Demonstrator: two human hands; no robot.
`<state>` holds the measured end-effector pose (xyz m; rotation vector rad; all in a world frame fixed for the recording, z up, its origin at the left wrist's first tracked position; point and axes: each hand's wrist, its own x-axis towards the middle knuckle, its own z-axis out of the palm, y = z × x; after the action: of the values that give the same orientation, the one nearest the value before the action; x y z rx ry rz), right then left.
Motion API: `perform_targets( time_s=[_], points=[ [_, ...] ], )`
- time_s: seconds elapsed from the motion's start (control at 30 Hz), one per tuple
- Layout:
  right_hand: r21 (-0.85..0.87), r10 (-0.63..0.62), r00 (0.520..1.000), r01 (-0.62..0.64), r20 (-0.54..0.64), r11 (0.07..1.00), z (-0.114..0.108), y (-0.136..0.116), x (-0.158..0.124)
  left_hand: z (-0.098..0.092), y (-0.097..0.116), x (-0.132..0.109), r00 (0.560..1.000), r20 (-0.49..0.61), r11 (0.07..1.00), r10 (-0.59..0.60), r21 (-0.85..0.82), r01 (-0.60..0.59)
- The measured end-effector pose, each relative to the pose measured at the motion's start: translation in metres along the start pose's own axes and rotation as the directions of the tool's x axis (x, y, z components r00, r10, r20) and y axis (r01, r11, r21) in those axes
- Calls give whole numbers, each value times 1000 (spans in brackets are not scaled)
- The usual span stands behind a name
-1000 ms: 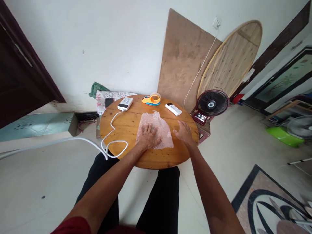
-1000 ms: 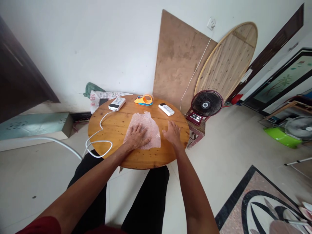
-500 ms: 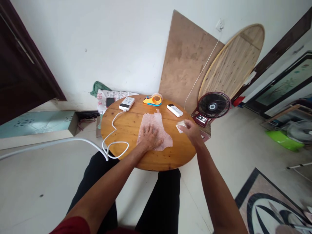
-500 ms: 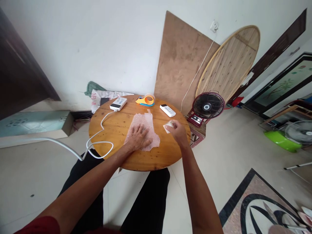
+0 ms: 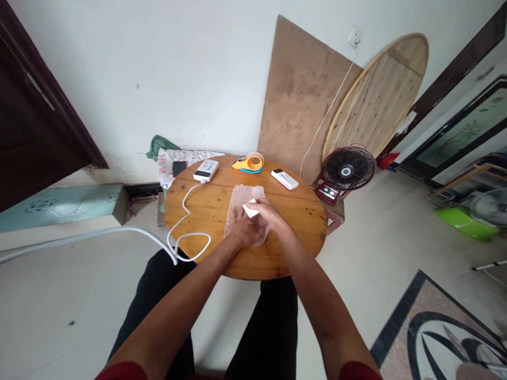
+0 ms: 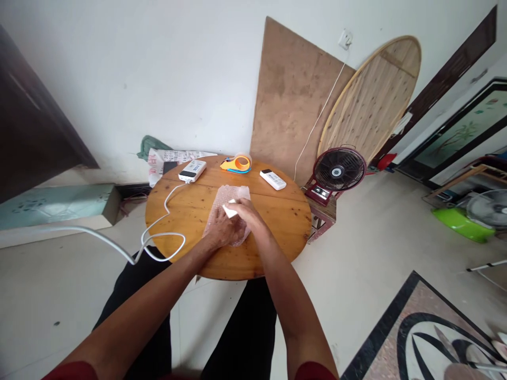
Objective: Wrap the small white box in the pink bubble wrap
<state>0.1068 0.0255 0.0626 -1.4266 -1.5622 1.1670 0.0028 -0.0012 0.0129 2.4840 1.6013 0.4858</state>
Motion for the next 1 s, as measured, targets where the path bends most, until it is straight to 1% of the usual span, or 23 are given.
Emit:
perform_targets(
  time_s=[0.07, 0.13, 0.2, 0.3, 0.37, 0.43, 0.5, 0.6, 0.67, 0.83, 1.0],
  points=[
    [81, 30, 999, -28, -19, 996, -18, 10, -3, 1, -2, -3, 1000, 4, 1000, -5, 6, 5],
    [99, 33, 998, -29, -47, 995, -34, 17, -10, 2, -3, -4, 1000, 10, 1000, -13, 14, 13],
    [54, 4, 995, 1, -96, 999, -45, 23, -17, 3, -5, -4, 1000, 8, 1000, -16, 10, 16],
    [-92, -58, 988, 45, -146, 995, -52, 32, -21, 1, -8, -3, 999, -28, 999, -33, -41, 32],
    [-212, -92, 983, 57, -156, 975, -53, 37, -21, -2, -11, -4, 992, -95, 994, -77, -89, 69],
    [-324, -133, 978, 76, -159, 943, -50, 40, -22, -4, -14, -5, 976, -186, 988, -117, -124, 95],
    [-414, -193, 969, 115, -152, 903, -47, 43, -24, -5, -16, -5, 959, -242, 983, -147, -141, 115],
    [-492, -265, 956, 174, -122, 853, -43, 45, -30, -5, -17, -5, 958, -223, 977, -182, -153, 150],
    [-508, -285, 952, 192, -112, 840, -42, 48, -32, -4, -17, -4, 963, -205, 978, -176, -152, 146],
    [-494, -337, 940, 271, -49, 826, -45, 54, -27, 0, -17, -1, 968, -189, 980, -164, -142, 138],
    [-477, -339, 940, 314, 35, 821, -41, 46, -16, 6, -20, 3, 968, -164, 970, -189, -185, 158]
  ],
)
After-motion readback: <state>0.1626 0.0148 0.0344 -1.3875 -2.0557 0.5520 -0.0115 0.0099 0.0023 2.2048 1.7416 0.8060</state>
